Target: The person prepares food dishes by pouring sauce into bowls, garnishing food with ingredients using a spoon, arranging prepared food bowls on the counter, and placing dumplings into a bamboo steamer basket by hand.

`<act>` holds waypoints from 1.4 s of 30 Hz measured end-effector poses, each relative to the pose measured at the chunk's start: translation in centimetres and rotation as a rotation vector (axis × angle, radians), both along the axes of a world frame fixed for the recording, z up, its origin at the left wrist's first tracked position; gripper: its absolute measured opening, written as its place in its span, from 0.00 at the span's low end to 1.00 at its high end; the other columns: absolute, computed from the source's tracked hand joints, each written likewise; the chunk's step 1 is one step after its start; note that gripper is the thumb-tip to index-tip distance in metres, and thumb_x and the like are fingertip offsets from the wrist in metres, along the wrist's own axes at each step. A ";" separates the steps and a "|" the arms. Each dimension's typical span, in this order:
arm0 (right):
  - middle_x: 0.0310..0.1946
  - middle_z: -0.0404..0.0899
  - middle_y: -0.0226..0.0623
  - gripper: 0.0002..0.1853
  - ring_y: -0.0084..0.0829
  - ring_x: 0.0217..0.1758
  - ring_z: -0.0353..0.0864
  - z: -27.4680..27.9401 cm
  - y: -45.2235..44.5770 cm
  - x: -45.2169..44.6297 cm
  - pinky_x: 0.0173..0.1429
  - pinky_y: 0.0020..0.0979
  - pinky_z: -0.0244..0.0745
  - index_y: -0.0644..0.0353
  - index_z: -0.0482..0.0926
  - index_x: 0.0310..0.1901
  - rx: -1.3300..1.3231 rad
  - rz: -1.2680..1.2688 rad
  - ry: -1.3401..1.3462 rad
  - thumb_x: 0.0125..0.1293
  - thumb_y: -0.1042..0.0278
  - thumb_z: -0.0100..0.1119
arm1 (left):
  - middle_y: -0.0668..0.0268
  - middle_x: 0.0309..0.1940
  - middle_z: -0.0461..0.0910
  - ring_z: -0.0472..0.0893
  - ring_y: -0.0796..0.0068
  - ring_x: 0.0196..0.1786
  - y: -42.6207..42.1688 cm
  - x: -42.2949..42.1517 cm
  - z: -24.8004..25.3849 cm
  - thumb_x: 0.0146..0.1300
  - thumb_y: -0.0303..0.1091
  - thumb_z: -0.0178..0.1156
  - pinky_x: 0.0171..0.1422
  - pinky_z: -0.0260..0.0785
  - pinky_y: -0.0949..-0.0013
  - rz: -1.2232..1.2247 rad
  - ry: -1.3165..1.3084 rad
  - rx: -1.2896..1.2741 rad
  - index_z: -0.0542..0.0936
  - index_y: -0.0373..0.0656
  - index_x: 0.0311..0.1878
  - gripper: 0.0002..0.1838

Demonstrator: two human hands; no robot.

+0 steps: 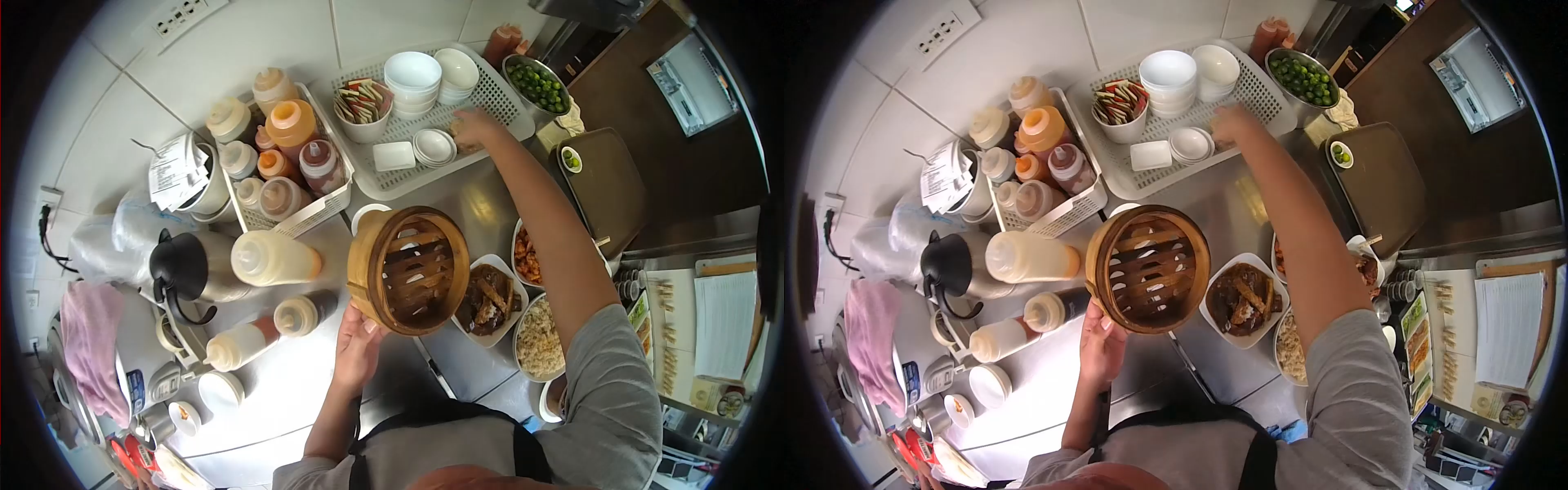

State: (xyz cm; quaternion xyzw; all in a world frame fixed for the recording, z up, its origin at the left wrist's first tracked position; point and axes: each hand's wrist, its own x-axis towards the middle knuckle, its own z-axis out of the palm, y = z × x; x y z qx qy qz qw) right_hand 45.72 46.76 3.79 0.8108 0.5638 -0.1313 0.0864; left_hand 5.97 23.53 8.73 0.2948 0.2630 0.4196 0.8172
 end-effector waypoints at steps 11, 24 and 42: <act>0.42 0.78 0.40 0.20 0.39 0.50 0.77 -0.1 0.2 2.3 0.50 0.44 0.77 0.55 0.79 0.43 0.118 -0.101 0.342 0.45 0.60 0.66 | 0.66 0.55 0.72 0.73 0.74 0.55 0.8 2.1 -2.6 0.66 0.39 0.52 0.59 0.65 0.64 -0.067 -0.060 -0.064 0.63 0.42 0.63 0.24; 0.52 0.71 0.39 0.16 0.36 0.55 0.73 4.4 -1.5 4.6 0.60 0.39 0.73 0.58 0.71 0.50 0.379 -0.202 2.187 0.58 0.73 0.56 | 0.62 0.58 0.70 0.75 0.69 0.57 2.5 4.9 -2.9 0.69 0.38 0.47 0.59 0.69 0.59 -0.079 -0.099 -0.084 0.62 0.41 0.63 0.22; 0.56 0.65 0.53 0.25 0.47 0.60 0.70 5.8 -2.2 0.0 0.66 0.49 0.68 0.74 0.60 0.58 0.539 -0.513 2.257 0.57 0.83 0.48 | 0.63 0.55 0.73 0.75 0.70 0.55 0.3 1.4 -2.5 0.68 0.42 0.48 0.60 0.69 0.58 -0.052 0.031 -0.121 0.62 0.42 0.63 0.24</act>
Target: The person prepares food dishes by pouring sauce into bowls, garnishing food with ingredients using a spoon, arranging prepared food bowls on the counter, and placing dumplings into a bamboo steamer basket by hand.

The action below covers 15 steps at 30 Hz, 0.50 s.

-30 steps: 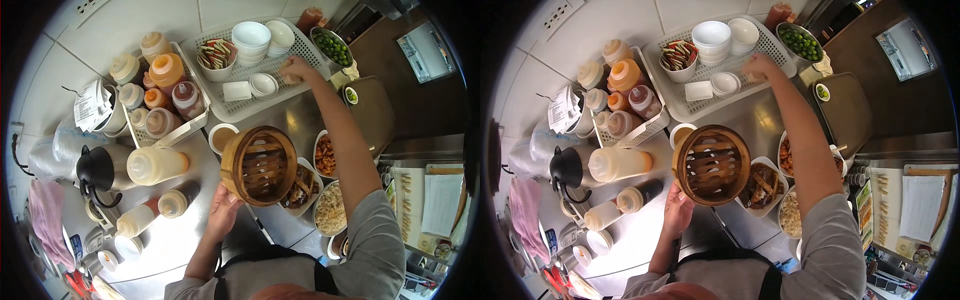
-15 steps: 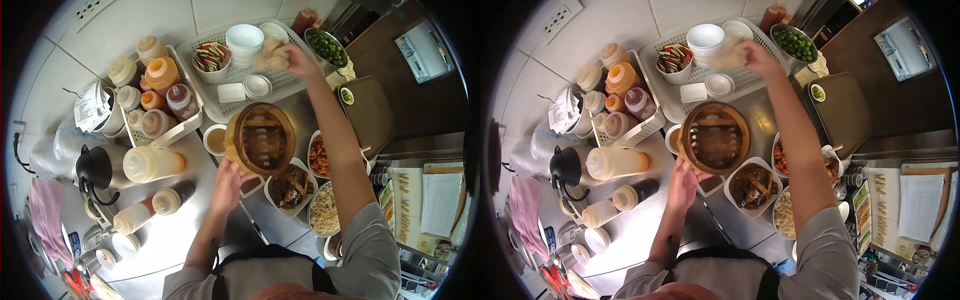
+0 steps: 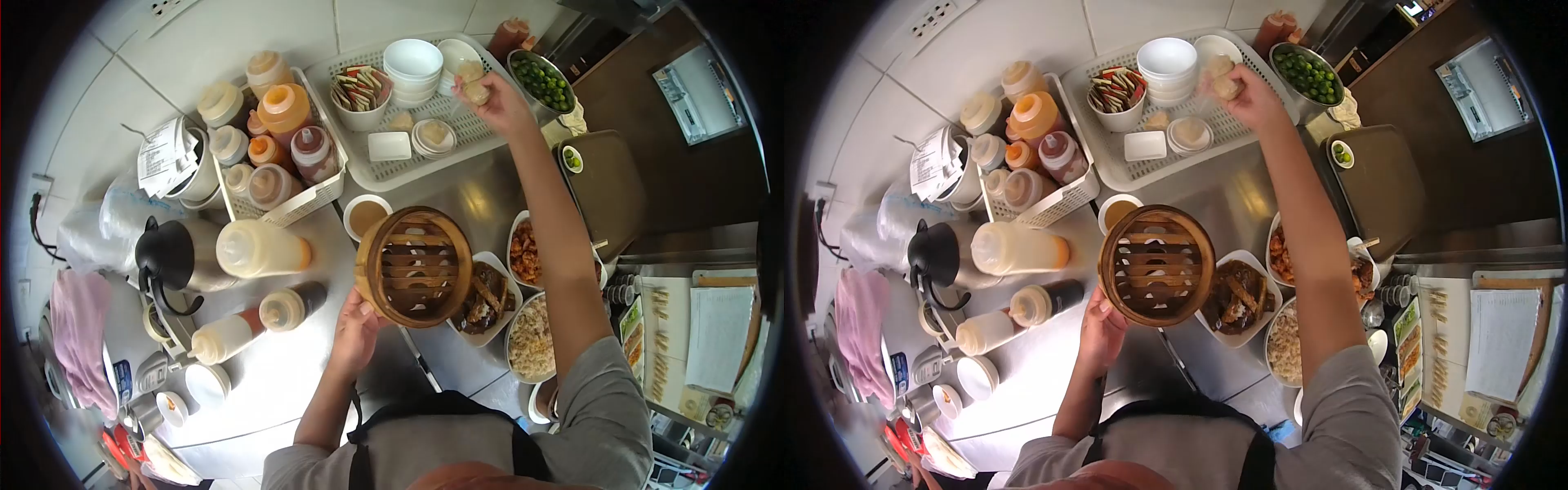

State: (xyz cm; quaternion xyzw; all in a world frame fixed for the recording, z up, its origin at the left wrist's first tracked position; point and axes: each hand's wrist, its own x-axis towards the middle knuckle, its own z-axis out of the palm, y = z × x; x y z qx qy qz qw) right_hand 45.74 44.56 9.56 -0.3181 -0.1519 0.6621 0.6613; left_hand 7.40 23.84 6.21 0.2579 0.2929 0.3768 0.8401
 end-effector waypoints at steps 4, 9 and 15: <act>0.57 0.64 0.53 0.24 0.48 0.62 0.69 8.7 -4.5 -4.4 0.67 0.51 0.66 0.73 0.60 0.58 0.098 0.015 -0.050 0.57 0.83 0.47 | 0.64 0.55 0.73 0.75 0.71 0.56 -2.1 -2.7 0.6 0.67 0.46 0.49 0.60 0.68 0.61 0.012 0.012 0.029 0.62 0.41 0.64 0.27; 0.59 0.64 0.55 0.22 0.51 0.63 0.68 12.8 -14.3 -13.0 0.67 0.57 0.63 0.72 0.62 0.57 0.200 0.225 -0.093 0.59 0.78 0.44 | 0.64 0.55 0.72 0.75 0.73 0.55 -8.0 -9.3 -0.4 0.64 0.47 0.50 0.59 0.67 0.66 0.069 0.191 0.010 0.61 0.40 0.65 0.30; 0.61 0.66 0.45 0.30 0.53 0.63 0.68 7.6 -25.7 -26.3 0.61 0.64 0.65 0.52 0.63 0.62 0.034 0.416 0.142 0.54 0.79 0.46 | 0.64 0.55 0.74 0.74 0.71 0.55 -13.1 -17.9 -5.0 0.64 0.48 0.46 0.58 0.68 0.62 0.020 0.289 -0.051 0.65 0.42 0.64 0.28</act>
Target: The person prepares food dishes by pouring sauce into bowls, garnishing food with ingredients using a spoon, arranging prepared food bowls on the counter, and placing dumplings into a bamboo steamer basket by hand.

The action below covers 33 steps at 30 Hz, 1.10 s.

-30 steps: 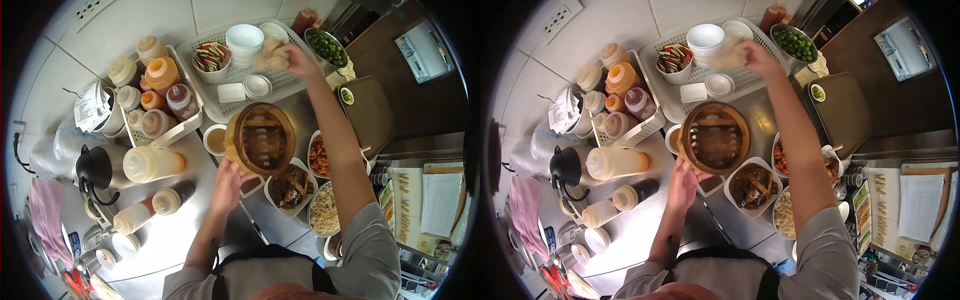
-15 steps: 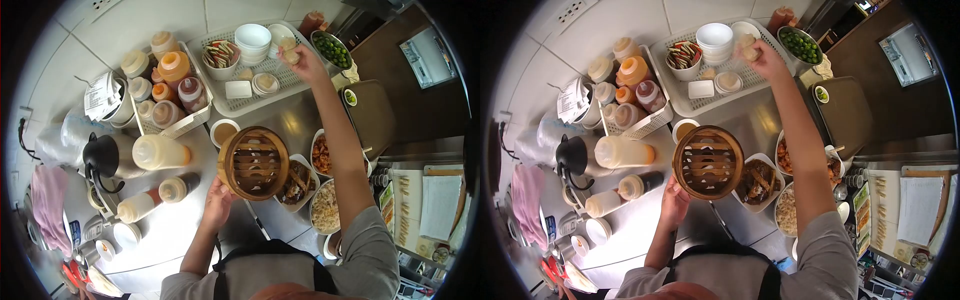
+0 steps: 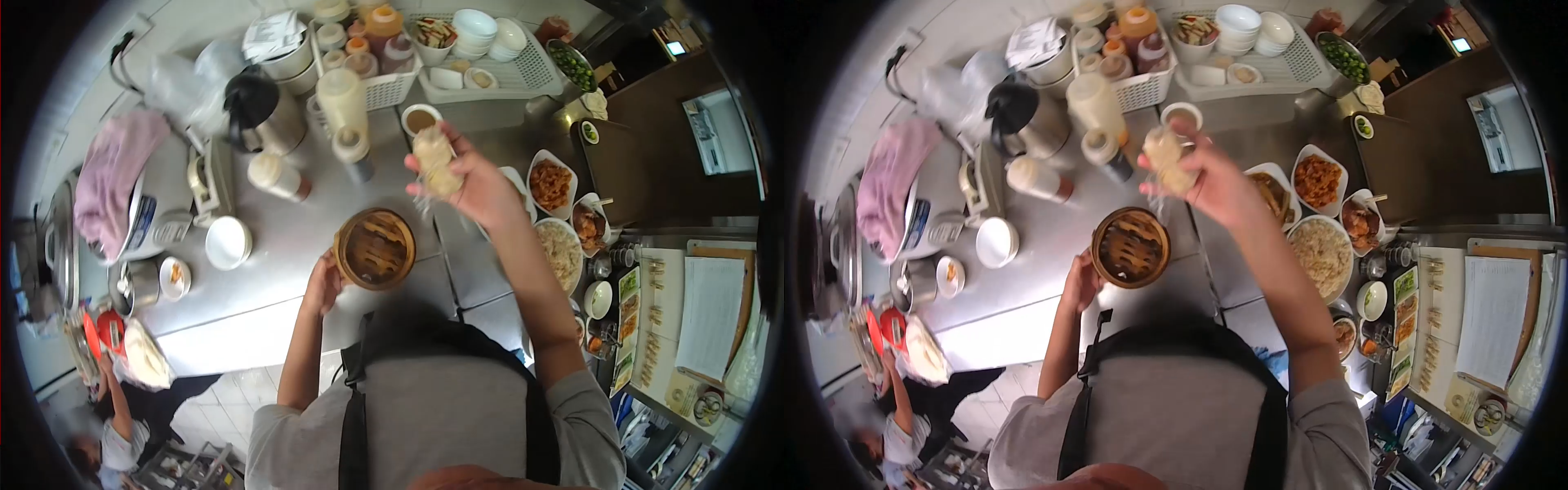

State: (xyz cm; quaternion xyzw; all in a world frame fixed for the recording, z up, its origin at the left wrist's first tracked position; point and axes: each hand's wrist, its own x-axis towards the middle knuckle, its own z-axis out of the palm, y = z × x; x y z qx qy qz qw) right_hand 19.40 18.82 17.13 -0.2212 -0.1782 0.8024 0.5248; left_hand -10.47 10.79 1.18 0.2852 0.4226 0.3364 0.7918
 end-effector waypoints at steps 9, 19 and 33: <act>0.60 0.66 0.44 0.29 0.55 0.66 0.63 -6.3 -9.2 -10.3 0.67 0.65 0.57 0.52 0.64 0.61 -0.252 0.035 0.161 0.55 0.83 0.42 | 0.62 0.37 0.79 0.77 0.74 0.43 -2.2 -0.5 7.6 0.68 0.37 0.51 0.49 0.67 0.71 0.244 0.887 0.818 0.78 0.38 0.48 0.14; 0.61 0.63 0.40 0.29 0.47 0.66 0.66 -11.3 -9.2 -13.9 0.66 0.48 0.65 0.52 0.60 0.63 -0.107 -0.053 0.078 0.59 0.82 0.43 | 0.67 0.36 0.81 0.78 0.81 0.34 -1.6 -2.4 7.4 0.64 0.39 0.60 0.38 0.73 0.77 0.060 0.242 0.201 0.78 0.38 0.45 0.14; 0.57 0.68 0.40 0.28 0.35 0.58 0.72 -12.0 -8.5 -15.0 0.57 0.36 0.72 0.56 0.57 0.66 -0.098 -0.014 -0.298 0.64 0.76 0.51 | 0.64 0.20 0.79 0.78 0.76 0.23 -0.4 -3.2 5.5 0.54 0.34 0.63 0.29 0.70 0.73 0.098 0.698 0.350 0.80 0.36 0.30 0.10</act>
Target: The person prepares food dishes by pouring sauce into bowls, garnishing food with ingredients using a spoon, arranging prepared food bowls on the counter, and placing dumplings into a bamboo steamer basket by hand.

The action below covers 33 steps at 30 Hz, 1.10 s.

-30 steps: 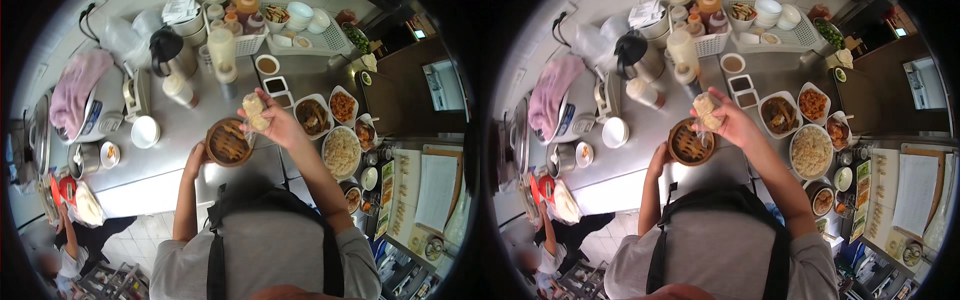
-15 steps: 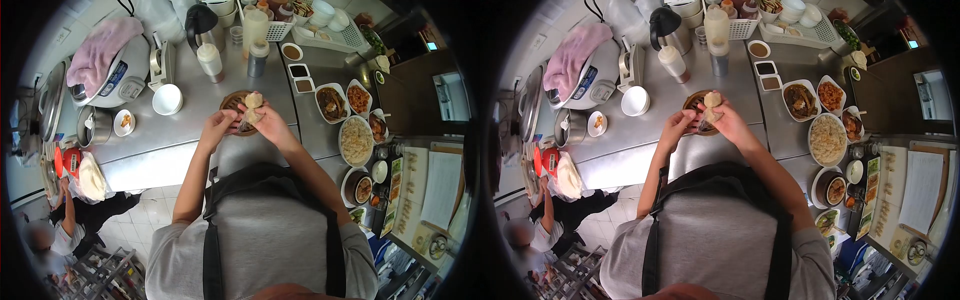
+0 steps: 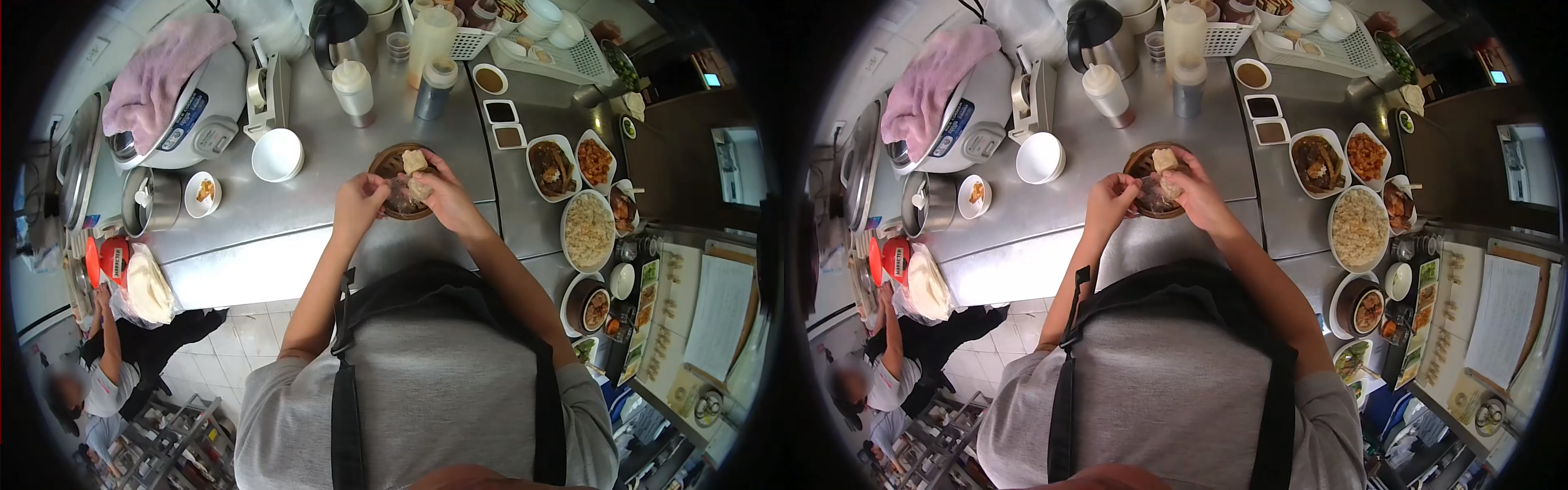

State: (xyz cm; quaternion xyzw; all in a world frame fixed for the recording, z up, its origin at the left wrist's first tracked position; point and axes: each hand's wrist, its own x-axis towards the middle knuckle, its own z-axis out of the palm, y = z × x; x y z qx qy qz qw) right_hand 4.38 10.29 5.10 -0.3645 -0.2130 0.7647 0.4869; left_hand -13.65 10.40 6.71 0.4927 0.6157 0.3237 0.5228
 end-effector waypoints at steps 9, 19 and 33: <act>0.51 0.71 0.47 0.29 0.42 0.53 0.74 -2.9 1.5 -1.6 0.56 0.34 0.71 0.60 0.65 0.60 0.345 0.033 -1.094 0.56 0.70 0.62 | 0.62 0.23 0.81 0.80 0.60 0.28 1.1 0.6 -0.8 0.47 0.38 0.66 0.34 0.72 0.62 -0.116 0.669 0.312 0.81 0.44 0.27 0.08; 0.47 0.73 0.44 0.26 0.46 0.55 0.71 1.2 0.3 0.1 0.58 0.40 0.69 0.59 0.72 0.50 0.662 0.185 -1.471 0.46 0.77 0.65 | 0.61 0.26 0.81 0.80 0.57 0.31 1.4 0.3 -1.9 0.45 0.35 0.65 0.35 0.72 0.59 -0.159 0.700 0.398 0.79 0.45 0.26 0.07; 0.32 0.79 0.32 0.19 0.37 0.42 0.76 1.6 2.9 -2.9 0.48 0.38 0.66 0.52 0.74 0.38 0.797 0.154 -1.764 0.42 0.64 0.70 | 0.63 0.28 0.79 0.80 0.60 0.32 -1.1 0.5 -0.4 0.51 0.43 0.66 0.35 0.72 0.61 -0.310 0.752 0.458 0.85 0.53 0.36 0.11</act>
